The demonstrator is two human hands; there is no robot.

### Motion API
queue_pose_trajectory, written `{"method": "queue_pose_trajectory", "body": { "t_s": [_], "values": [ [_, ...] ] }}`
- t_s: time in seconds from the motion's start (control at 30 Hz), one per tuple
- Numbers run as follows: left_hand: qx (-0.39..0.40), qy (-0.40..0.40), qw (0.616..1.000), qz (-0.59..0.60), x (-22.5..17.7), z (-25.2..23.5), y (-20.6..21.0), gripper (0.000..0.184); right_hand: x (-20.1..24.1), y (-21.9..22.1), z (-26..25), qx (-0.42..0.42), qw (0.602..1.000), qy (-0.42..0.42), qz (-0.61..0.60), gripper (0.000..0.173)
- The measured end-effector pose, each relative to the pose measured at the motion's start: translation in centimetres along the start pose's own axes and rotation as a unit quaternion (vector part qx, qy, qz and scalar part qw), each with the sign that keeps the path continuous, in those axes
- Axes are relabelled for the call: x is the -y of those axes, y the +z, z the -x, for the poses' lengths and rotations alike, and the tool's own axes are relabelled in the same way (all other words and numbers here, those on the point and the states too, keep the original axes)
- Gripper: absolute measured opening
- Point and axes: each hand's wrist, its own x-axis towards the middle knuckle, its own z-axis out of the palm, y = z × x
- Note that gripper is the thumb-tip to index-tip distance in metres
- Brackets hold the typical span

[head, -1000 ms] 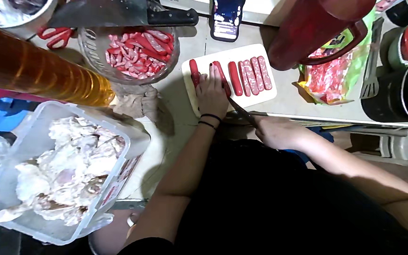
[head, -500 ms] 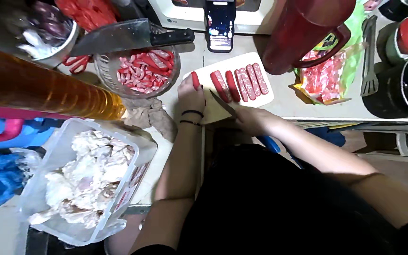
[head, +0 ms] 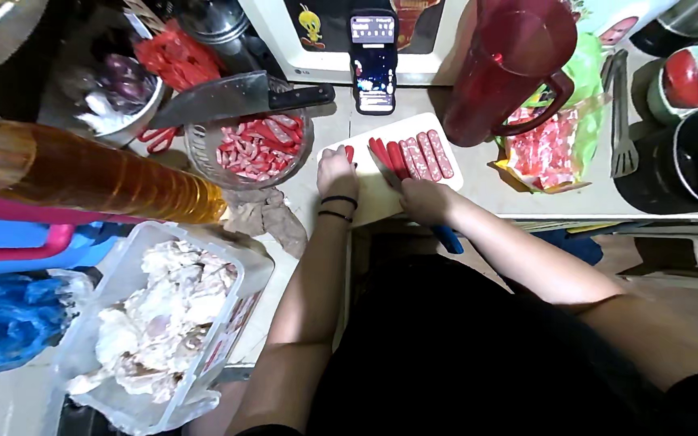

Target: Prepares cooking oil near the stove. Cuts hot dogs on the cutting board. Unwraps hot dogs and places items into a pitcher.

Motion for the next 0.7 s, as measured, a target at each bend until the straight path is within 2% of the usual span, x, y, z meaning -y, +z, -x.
{"method": "queue_pose_trajectory", "body": {
  "t_s": [0.13,0.23,0.37,0.5,0.63,0.7],
  "values": [
    [-0.084,0.044,0.993,0.077,-1.2,1.6,-0.3,0.047,-0.4,-0.2,0.1,0.011,1.000,-0.010,-0.013,0.032],
    [-0.096,0.035,0.987,0.122,-1.2,1.5,0.7,0.056,-0.3,-0.3,0.1,0.017,0.999,-0.015,-0.023,0.032],
    [-0.099,0.042,0.992,0.072,0.2,0.8,3.5,0.050,-0.3,-0.3,-0.2,0.006,0.999,-0.022,-0.029,0.030],
    [-0.126,0.075,0.988,0.045,1.3,1.2,4.1,0.045,-0.5,-0.1,-0.6,0.003,0.999,-0.023,-0.024,0.032],
    [-0.190,0.137,0.971,0.043,2.9,2.5,5.1,0.042,0.0,-0.3,-0.4,0.000,1.000,-0.026,-0.015,0.031],
    [-0.205,0.143,0.967,0.046,3.4,2.8,5.6,0.043,0.4,-0.3,-0.2,-0.006,0.999,-0.033,-0.010,0.030]
  ]
}}
